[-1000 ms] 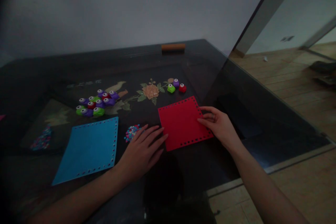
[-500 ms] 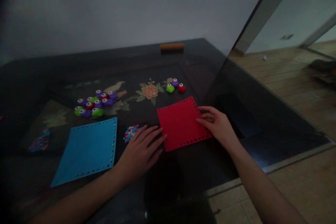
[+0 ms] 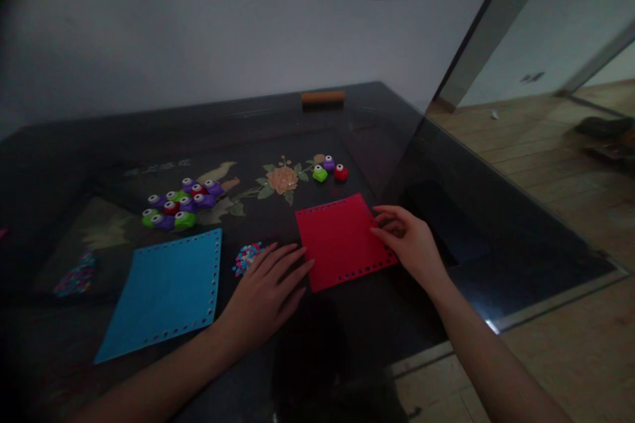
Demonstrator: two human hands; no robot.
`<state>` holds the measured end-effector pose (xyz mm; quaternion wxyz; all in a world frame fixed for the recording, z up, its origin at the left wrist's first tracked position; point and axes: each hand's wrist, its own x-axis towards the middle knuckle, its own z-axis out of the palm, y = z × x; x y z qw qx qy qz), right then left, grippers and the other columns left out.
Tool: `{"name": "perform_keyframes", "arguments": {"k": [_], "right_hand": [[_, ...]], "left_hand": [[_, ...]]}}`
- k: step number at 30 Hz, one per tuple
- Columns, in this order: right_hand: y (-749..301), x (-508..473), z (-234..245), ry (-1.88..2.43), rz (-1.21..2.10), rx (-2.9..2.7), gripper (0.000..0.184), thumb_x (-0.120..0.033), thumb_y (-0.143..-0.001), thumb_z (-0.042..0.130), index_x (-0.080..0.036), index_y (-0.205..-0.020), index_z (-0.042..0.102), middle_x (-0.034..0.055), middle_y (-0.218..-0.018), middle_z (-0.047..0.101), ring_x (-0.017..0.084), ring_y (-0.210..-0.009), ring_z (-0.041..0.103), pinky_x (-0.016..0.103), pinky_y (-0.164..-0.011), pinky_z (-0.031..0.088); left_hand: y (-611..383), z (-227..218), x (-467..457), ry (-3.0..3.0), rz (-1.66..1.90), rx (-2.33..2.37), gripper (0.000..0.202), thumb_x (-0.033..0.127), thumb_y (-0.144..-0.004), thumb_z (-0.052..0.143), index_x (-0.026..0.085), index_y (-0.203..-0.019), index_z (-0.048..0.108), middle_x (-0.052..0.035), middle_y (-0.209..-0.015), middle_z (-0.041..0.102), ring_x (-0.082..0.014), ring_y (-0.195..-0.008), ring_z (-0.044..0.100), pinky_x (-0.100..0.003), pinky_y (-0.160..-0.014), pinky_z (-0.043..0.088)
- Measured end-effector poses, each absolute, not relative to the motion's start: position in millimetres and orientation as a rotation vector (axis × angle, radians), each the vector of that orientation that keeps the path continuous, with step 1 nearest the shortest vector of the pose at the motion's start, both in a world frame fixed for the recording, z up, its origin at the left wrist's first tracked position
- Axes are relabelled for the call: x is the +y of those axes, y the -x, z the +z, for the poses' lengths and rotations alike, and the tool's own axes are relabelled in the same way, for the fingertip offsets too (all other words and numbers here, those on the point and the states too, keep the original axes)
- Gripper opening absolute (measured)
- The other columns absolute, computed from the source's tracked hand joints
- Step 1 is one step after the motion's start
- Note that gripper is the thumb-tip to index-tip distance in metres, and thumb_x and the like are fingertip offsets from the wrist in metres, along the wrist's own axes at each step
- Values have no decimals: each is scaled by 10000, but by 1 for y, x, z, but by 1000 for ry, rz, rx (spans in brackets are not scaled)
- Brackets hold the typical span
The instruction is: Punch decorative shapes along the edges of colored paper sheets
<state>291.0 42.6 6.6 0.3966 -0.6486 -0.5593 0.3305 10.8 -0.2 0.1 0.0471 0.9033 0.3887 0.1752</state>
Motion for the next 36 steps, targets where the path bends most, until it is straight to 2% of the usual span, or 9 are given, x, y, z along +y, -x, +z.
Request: {"name": "perform_keyframes", "arguments": {"k": [7,12,17,36], "right_hand": [[-291,44,4,1694,664,-1561,431,-408,-682,688,-148,-1025,675,65,-783,629,161,-582,549,302,-490,441],[-291,44,4,1695,624,-1601,405,-405,-703,669,-152,-1018,674,74,-805,645,164,-592,555,312,-509,454],[-291,44,2,1717,618,-1607,391,-373,-704,657,-149,-1024,674,72,-793,651,164,-591,555,316,-526,453],[-291,43,5,1698,657,-1585,378,-407,-713,670,-168,-1005,673,72,-811,665,156,-562,547,301,-485,438]], "left_hand": [[-11,0,0,-2758,522,1193,353,264,-902,509,199,-1242,577,-98,-1307,589,-286,-1234,498,-534,-1059,370],[-12,1,0,-2758,523,1193,348,261,-899,515,198,-1236,581,-101,-1299,594,-285,-1223,508,-532,-1045,387],[-11,0,0,-2753,531,1195,347,267,-903,510,206,-1237,579,-97,-1300,593,-284,-1226,504,-529,-1039,391],[-11,2,0,-2762,531,1178,370,245,-893,523,200,-1258,558,-109,-1311,578,-280,-1223,501,-523,-1034,395]]}}
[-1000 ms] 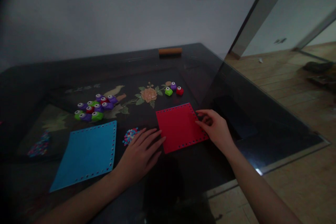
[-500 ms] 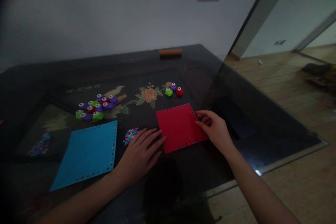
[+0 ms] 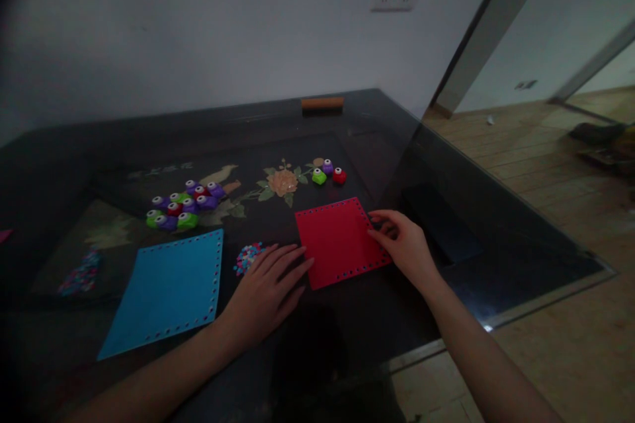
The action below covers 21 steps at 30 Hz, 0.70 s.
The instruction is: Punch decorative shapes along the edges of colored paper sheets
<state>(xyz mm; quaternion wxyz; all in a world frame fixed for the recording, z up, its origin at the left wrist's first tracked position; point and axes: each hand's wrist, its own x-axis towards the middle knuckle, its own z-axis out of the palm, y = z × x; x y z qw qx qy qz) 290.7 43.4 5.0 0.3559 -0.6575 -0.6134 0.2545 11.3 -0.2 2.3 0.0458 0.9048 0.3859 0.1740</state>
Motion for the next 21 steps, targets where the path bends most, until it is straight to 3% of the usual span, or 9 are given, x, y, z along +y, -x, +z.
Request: {"name": "perform_keyframes", "arguments": {"k": [14,21], "right_hand": [[-292,46,1,1672,623,-1592,404,-414,-701,660,-144,-1001,672,91,-861,675,165,-590,554,331,-529,459],[-292,47,2,1661,589,-1606,339,-396,-732,635,-170,-981,678,87,-867,690,186,-640,596,336,-559,482]], "left_hand": [[-2,24,-5,-2748,700,992,288,156,-907,472,216,-1156,605,-64,-1217,633,-198,-1142,562,-440,-1042,417],[92,36,20,-2613,684,1363,295,284,-931,439,235,-1168,607,-69,-1205,639,-236,-1109,594,-410,-963,484]]}}
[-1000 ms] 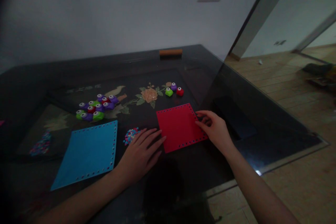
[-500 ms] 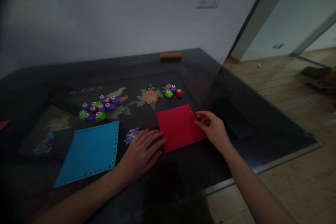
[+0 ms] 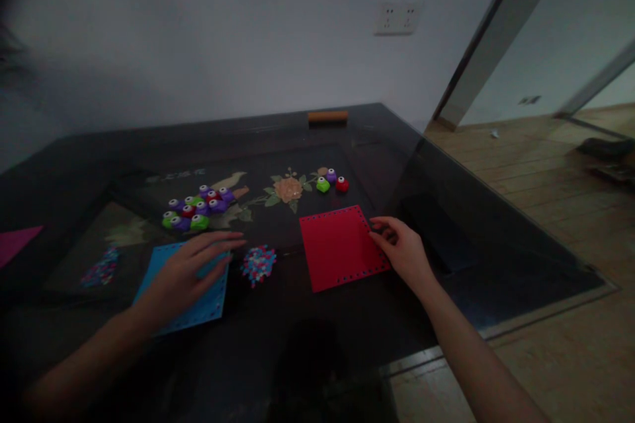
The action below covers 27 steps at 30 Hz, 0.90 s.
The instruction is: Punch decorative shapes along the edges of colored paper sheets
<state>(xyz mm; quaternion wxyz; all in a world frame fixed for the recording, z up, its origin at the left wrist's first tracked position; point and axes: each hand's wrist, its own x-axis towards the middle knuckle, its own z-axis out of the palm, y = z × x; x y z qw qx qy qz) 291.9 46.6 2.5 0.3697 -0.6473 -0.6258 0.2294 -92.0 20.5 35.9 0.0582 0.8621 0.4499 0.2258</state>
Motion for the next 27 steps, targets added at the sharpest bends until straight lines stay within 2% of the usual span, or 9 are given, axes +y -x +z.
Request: {"name": "perform_keyframes", "arguments": {"k": [3,7,9,12,15,21,25,27], "right_hand": [[-293,47,2,1661,596,-1617,339,-405,-742,634,-171,-982,678,90,-859,695,199,-662,613,339,-567,491],[-294,48,1,1643,626,-1601,357,-434,-742,638,-179,-988,680,95,-882,702,215,-698,633,357,-605,509],[-294,49,1,1653,621,-1584,373,-450,-735,641,-179,-987,684,96,-885,702,222,-709,636,359,-609,506],[-295,49,3,1675,652,-1567,397,-473,-736,636,-175,-994,687,95,-872,697,227,-724,637,338,-586,495],[-295,50,6,1679,658,-1535,388,-479,-750,626,-179,-988,687,99,-906,698,230,-746,640,329,-588,492],[-269,43,30,1633,567,-1549,334,-447,-785,607,-209,-1008,680,89,-931,698,236,-782,647,357,-654,510],[-218,41,56,1425,545,-1780,245,-375,-820,583,-220,-983,679,82,-976,696,233,-877,641,376,-763,511],[-187,46,66,1281,591,-1940,217,-328,-831,573,-217,-988,673,76,-975,694,214,-854,644,365,-760,514]], "left_hand": [[142,29,28,-2346,792,1677,272,339,-928,438,243,-1127,597,-45,-1164,645,-254,-1099,592,-442,-985,458],[178,23,28,-2127,906,1947,238,314,-940,399,247,-1092,569,25,-1112,631,-217,-1065,586,-434,-983,444],[185,21,28,-2139,885,1975,259,327,-932,395,225,-1089,574,7,-1107,636,-226,-1050,591,-436,-969,448],[192,17,33,-2193,849,1936,314,355,-904,406,172,-1046,618,-70,-1067,664,-259,-1004,615,-437,-934,465],[198,15,37,-2216,806,1913,335,362,-886,421,168,-1066,626,-102,-1096,662,-273,-1015,614,-437,-925,468],[208,18,37,-2253,670,1830,373,399,-886,426,175,-1134,593,-106,-1158,632,-277,-1071,584,-447,-947,448],[208,20,36,-2313,560,1705,342,375,-899,429,183,-1131,592,-92,-1163,617,-254,-1102,557,-454,-974,425],[207,20,35,-2317,559,1692,337,368,-895,439,180,-1130,589,-97,-1158,612,-254,-1104,553,-454,-972,426]]}}
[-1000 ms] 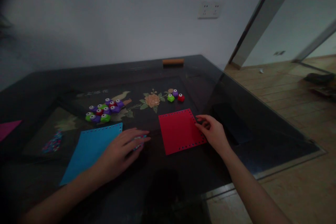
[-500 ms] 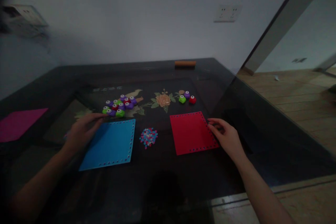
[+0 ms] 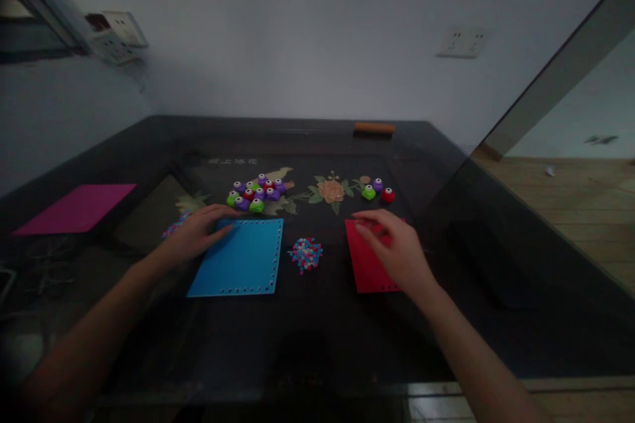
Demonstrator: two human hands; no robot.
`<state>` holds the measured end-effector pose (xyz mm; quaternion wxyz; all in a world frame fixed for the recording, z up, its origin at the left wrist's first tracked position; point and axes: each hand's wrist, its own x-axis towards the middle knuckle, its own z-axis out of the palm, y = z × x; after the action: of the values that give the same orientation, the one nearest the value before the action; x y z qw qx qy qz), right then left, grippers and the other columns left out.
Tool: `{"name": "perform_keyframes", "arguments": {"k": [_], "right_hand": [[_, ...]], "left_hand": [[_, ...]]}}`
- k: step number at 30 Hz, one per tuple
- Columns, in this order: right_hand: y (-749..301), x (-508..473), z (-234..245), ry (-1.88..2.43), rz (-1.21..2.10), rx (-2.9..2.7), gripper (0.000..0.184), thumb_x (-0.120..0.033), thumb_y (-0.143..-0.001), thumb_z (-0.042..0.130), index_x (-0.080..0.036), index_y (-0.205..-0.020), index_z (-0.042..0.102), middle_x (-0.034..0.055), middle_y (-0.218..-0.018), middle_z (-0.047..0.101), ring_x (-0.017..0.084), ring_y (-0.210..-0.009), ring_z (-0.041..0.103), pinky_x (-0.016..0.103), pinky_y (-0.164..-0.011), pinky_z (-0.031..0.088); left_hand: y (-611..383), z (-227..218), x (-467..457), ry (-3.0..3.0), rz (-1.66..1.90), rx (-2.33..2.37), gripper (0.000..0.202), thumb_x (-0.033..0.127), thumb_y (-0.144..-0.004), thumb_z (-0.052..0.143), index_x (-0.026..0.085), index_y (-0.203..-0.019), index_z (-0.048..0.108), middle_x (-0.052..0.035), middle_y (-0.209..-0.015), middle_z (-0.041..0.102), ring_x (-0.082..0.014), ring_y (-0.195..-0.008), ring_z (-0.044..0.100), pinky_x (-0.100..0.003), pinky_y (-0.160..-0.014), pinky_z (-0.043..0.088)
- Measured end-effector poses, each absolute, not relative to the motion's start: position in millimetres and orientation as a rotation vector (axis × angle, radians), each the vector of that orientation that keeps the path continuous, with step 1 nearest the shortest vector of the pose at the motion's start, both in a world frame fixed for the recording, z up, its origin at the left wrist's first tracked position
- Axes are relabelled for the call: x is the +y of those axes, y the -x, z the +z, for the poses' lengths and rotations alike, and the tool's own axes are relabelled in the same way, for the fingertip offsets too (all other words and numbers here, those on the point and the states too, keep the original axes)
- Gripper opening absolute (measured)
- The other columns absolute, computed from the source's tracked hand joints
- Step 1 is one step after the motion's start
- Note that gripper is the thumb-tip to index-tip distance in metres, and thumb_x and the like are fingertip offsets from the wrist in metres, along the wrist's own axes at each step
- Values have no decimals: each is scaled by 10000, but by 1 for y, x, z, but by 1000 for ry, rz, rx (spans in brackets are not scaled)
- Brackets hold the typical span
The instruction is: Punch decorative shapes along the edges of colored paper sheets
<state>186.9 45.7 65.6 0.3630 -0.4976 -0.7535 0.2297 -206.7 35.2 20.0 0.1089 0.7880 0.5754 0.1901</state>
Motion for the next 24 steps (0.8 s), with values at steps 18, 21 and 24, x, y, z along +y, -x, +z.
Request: {"name": "perform_keyframes", "arguments": {"k": [18,21,24], "right_hand": [[-44,96,18,1071,148,-2735,587,-476,-794,650,-129,-1261,576,178,-1177,584,336,-1071,531,436,-822,488],[-44,93,20,1093,96,-2776,578,-471,-801,645,-135,-1267,578,171,-1202,574,331,-1087,521,423,-825,488],[-44,91,23,1096,101,-2786,534,-459,-821,625,-139,-1248,594,171,-1220,570,329,-1103,512,423,-825,488]], "left_hand": [[210,6,33,-2292,462,1764,633,517,-765,653,173,-1281,528,-134,-1256,519,-296,-1169,487,-448,-1008,386],[212,3,34,-2343,416,1773,615,518,-763,650,181,-1269,554,-132,-1222,520,-298,-1136,496,-451,-985,402],[213,4,35,-2361,375,1768,591,522,-763,646,176,-1238,586,-133,-1192,529,-303,-1106,508,-458,-958,421]]}}
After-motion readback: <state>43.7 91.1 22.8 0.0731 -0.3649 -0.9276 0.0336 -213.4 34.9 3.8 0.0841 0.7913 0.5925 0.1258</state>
